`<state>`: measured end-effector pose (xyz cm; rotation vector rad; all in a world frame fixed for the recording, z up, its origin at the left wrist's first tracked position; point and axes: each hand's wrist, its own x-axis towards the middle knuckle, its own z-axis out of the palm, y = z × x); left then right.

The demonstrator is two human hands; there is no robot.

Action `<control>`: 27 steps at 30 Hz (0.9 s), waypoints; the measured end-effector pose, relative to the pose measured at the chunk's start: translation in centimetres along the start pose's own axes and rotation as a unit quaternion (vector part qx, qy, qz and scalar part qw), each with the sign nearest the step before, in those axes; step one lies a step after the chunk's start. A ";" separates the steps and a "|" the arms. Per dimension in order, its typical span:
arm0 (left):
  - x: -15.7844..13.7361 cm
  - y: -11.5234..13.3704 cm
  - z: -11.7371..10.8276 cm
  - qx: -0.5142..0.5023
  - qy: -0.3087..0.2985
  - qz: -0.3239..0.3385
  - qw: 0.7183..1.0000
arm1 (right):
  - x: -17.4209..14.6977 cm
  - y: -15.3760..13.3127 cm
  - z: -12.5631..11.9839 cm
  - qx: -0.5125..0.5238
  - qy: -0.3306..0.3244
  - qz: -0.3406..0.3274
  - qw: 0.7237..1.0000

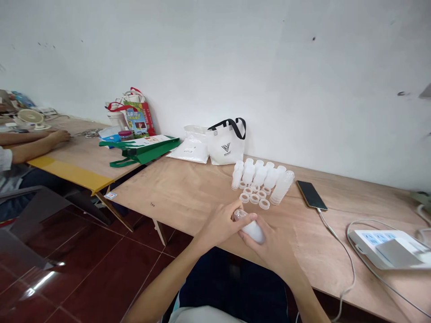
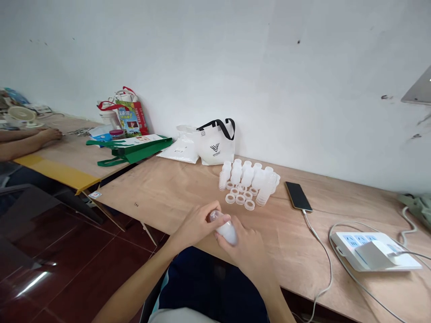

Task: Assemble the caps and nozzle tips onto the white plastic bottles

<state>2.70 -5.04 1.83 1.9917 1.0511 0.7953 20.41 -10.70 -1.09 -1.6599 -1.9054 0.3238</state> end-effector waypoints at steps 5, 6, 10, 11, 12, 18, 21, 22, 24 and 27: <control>-0.3 0.7 -1.1 -0.114 -0.100 0.052 0.987 | 0.0 -0.2 -1.9 0.147 -0.092 0.023 0.984; -0.2 0.6 -1.0 -0.126 -0.094 0.048 0.986 | 0.0 -0.3 -2.0 0.147 -0.092 0.024 0.985; 0.2 0.0 0.0 -0.142 -0.017 0.011 0.990 | 0.1 -0.7 -1.4 0.102 -0.048 0.021 0.993; 0.3 -0.1 0.3 -0.146 -0.003 0.006 0.989 | 0.2 -0.8 -1.2 0.083 -0.030 0.019 0.996; 0.3 -0.1 0.6 -0.150 0.007 0.003 0.989 | 0.2 -0.8 -1.0 0.065 -0.012 0.019 0.998; -0.3 0.6 0.7 -0.169 0.045 0.020 0.984 | 0.1 -1.2 -1.9 0.149 -0.038 0.015 0.988; -0.8 0.9 0.6 -0.185 0.032 0.034 0.982 | -0.2 -1.2 -3.0 0.241 -0.092 0.034 0.966; -0.9 1.0 0.6 -0.190 0.028 0.039 0.981 | -0.2 -1.3 -3.3 0.261 -0.103 0.039 0.959; -1.2 1.1 0.8 -0.197 0.027 0.045 0.979 | -0.3 -1.4 -3.5 0.277 -0.111 0.040 0.954; -1.0 1.1 1.2 -0.191 0.042 0.043 0.980 | -0.3 -1.4 -3.1 0.219 -0.068 0.012 0.973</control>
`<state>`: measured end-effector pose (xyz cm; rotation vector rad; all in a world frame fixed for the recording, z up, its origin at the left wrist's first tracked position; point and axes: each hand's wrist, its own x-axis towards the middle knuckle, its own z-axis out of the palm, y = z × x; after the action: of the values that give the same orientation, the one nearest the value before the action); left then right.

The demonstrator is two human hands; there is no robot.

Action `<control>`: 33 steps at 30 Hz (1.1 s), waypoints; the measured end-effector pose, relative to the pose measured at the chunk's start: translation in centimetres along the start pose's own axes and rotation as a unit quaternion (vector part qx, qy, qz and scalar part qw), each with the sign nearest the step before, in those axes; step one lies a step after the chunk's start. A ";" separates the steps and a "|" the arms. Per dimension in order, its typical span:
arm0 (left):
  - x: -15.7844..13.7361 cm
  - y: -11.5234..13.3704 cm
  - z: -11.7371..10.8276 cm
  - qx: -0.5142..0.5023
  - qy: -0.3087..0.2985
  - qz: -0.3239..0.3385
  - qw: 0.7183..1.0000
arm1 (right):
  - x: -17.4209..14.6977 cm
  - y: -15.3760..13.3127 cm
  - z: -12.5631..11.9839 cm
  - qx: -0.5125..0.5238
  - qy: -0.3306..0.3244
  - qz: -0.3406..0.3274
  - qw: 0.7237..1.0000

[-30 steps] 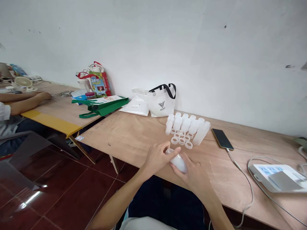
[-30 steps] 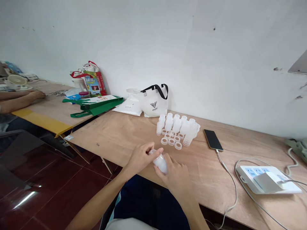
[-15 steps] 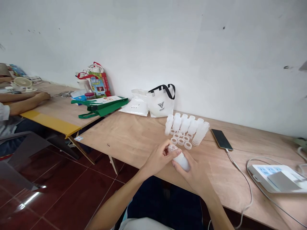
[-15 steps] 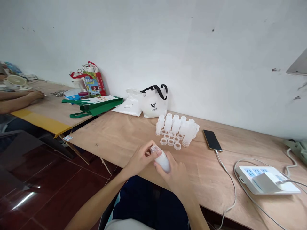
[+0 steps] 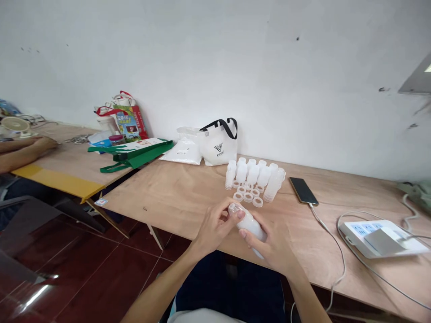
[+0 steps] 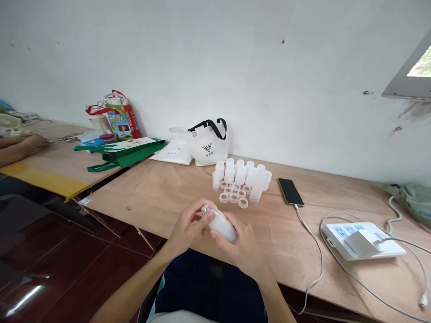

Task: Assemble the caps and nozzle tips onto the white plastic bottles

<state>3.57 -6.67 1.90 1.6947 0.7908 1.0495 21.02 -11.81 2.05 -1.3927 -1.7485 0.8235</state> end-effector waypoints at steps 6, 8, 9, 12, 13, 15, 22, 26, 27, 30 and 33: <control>5.7 0.5 -1.5 -0.081 0.194 0.043 0.977 | 0.6 2.7 -0.6 -0.212 0.217 -0.043 0.952; 8.6 1.2 -1.9 -0.042 0.211 0.094 0.972 | 0.6 3.4 -2.0 -0.193 0.258 -0.028 0.946; 9.9 1.5 -1.9 0.008 0.169 0.103 0.980 | 0.5 3.5 -2.8 -0.182 0.285 -0.014 0.941; 13.4 2.2 -0.5 0.155 0.031 0.110 0.981 | 0.1 3.7 -5.3 -0.138 0.355 0.013 0.925; 14.5 2.3 0.2 0.180 0.007 0.110 0.978 | -0.1 3.8 -6.1 -0.124 0.370 0.017 0.921; 16.6 2.2 2.0 0.196 -0.015 0.111 0.974 | -0.5 4.0 -7.2 -0.106 0.389 0.022 0.915; 22.2 0.1 7.7 0.229 -0.044 0.090 0.968 | -1.7 4.2 -9.2 -0.065 0.430 0.038 0.900; 22.4 -1.7 9.0 0.253 -0.095 0.082 0.959 | -2.0 4.0 -9.6 -0.074 0.427 0.045 0.900; 22.2 -2.0 9.1 0.256 -0.103 0.078 0.958 | -2.0 4.0 -9.6 -0.079 0.425 0.046 0.900; 21.4 -2.4 8.9 0.253 -0.106 0.068 0.959 | -1.9 4.0 -9.4 -0.094 0.416 0.046 0.903; 20.4 -2.0 8.3 0.221 -0.091 0.056 0.969 | -1.7 4.0 -9.2 -0.101 0.405 0.046 0.907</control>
<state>19.65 8.39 4.39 2.2017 0.8593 0.8136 31.08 -12.31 3.19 -1.6418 -1.1303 0.0458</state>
